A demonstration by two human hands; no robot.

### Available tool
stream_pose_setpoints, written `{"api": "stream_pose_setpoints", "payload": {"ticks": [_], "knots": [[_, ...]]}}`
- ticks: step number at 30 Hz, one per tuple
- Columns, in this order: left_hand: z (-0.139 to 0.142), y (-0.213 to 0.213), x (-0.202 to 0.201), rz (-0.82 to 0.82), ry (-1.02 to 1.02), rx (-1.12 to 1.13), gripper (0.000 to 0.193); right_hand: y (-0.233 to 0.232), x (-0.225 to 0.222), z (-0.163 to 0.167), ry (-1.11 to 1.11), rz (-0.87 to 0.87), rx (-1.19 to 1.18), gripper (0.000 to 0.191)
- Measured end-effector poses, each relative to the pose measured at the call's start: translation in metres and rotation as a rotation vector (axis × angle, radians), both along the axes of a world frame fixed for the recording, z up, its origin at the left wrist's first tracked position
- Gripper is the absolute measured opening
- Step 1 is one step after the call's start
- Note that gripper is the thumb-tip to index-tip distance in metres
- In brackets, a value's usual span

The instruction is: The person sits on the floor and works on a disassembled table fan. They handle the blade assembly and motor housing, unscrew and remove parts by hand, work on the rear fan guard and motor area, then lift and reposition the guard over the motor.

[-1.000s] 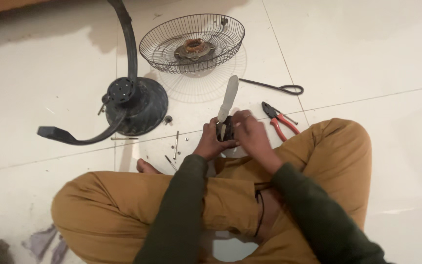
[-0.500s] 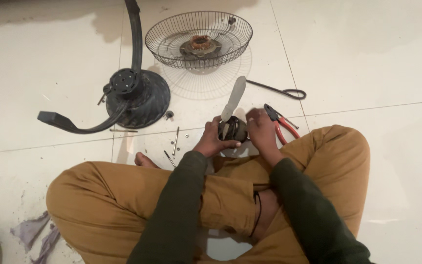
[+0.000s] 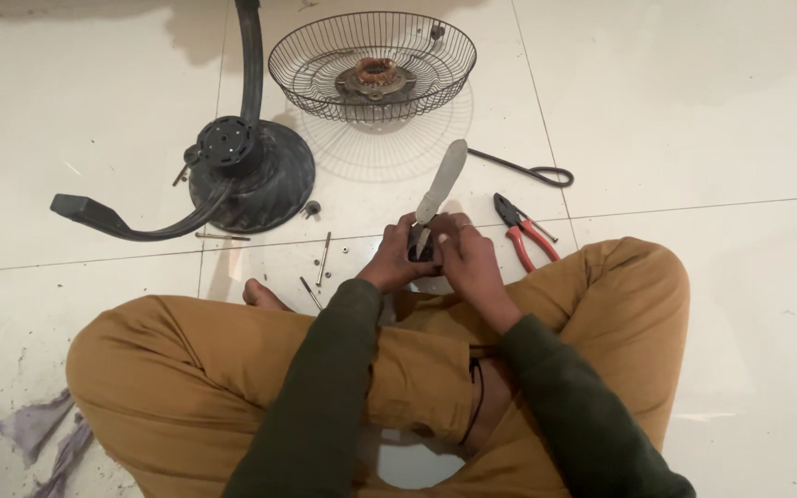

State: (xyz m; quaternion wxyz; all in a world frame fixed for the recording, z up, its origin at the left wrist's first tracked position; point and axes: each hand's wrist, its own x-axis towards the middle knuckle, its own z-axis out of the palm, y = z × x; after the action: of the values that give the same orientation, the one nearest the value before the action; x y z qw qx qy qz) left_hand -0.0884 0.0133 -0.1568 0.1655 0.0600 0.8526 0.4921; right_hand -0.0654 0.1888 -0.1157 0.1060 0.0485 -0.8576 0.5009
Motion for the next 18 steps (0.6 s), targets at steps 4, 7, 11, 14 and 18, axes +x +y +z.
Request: {"api": "stream_pose_setpoints", "payload": {"ticks": [4,7,11,14,18], "knots": [[0.003,0.001,0.001,0.005,0.058,0.018,0.111,0.002,-0.005,-0.001,-0.039,-0.079,-0.004,0.028],[0.005,0.002,0.002,0.01,0.061,0.035,0.111,0.009,-0.01,-0.012,0.021,-0.057,0.017,0.025],[0.008,0.004,0.003,0.007,0.062,0.001,0.111,0.027,-0.022,-0.042,0.075,-0.091,-0.016,0.022],[0.01,0.005,0.004,0.009,0.106,0.003,0.11,0.037,-0.039,-0.066,-0.025,-0.254,-0.31,0.024],[0.013,0.007,0.003,0.043,0.032,-0.035,0.113,0.037,-0.036,-0.076,-0.024,-0.15,-0.267,0.024]]}}
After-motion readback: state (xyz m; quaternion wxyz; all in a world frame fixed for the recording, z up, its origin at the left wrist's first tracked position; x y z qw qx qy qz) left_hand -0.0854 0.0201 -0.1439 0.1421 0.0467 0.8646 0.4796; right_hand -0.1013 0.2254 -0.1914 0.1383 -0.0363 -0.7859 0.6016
